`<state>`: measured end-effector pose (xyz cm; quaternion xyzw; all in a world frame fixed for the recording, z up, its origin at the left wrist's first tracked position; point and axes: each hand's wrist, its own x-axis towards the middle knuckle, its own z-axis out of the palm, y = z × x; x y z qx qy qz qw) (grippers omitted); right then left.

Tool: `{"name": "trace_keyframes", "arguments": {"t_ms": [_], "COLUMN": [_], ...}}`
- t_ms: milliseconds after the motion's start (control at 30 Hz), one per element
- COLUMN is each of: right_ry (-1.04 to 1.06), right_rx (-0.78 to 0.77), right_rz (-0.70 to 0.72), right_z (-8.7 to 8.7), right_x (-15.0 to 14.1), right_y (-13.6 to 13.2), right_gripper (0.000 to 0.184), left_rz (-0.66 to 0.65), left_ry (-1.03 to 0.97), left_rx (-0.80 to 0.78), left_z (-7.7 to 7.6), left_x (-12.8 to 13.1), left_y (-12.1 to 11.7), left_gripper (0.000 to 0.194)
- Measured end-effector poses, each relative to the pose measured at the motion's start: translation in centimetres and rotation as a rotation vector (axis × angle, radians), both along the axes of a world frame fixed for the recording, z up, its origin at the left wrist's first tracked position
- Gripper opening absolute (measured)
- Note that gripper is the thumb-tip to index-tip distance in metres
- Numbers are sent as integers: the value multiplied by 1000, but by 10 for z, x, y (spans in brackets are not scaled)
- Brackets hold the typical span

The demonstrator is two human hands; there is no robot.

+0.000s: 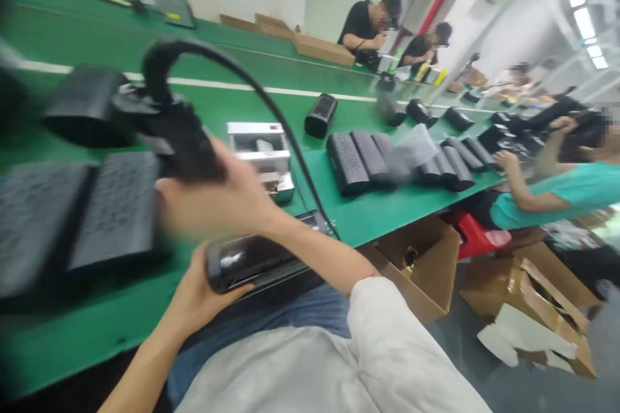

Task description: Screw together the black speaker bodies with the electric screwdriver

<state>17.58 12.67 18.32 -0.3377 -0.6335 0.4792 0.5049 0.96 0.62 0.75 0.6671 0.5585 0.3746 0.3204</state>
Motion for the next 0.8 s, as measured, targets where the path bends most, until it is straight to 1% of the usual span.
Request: {"name": "trace_keyframes", "arguments": {"t_ms": [33, 67, 100, 133, 200, 267, 300, 367, 467, 567, 667, 800], "right_ry": [67, 136, 193, 225, 230, 188, 180, 215, 269, 251, 212, 194], "right_rx": [9, 49, 109, 178, 317, 427, 468, 539, 616, 627, 601, 512], "right_rz": [78, 125, 135, 99, -59, -227, -283, -333, -333, -327, -342, -315], "right_z": [8, 17, 27, 37, 54, 61, 60, 50, 28, 11, 5, 11], "right_x": [5, 11, 18, 26, 41, 50, 53, 52, 44, 38, 38, 46], "right_y": [-1, 0, 3, 7, 20, 38, 48, 68, 94, 109, 115, 107], "right_gripper": [64, 67, 70, 71, 66, 55, 51, 49, 50, 51, 53, 54], "left_rz": [-15, -25, -30, -32, -36, -48, -56, -71, -87, -89, -91, -93], "left_ry": [-3, -8, -14, -19, -24, -30, -34, -44, -57, -63, -59, -51], "left_rx": [-20, -36, -45, -49, -48, -43, -41, -36, -37, -39, -44, -43], "left_z": [2, 3, 4, 4, 4, 4, 4, 4, 5, 7, 8, 8], "left_x": [0, 1, 1, 1, 1, 1, 1, 0, 0, 0, 0, 1], "left_y": [-1, -3, -4, -4, -6, -7, -8, -8, -9, -9, -9, -9], "left_gripper": [106, 108, 109, 111, 114, 117, 118, 119, 118, 117, 118, 119]}}
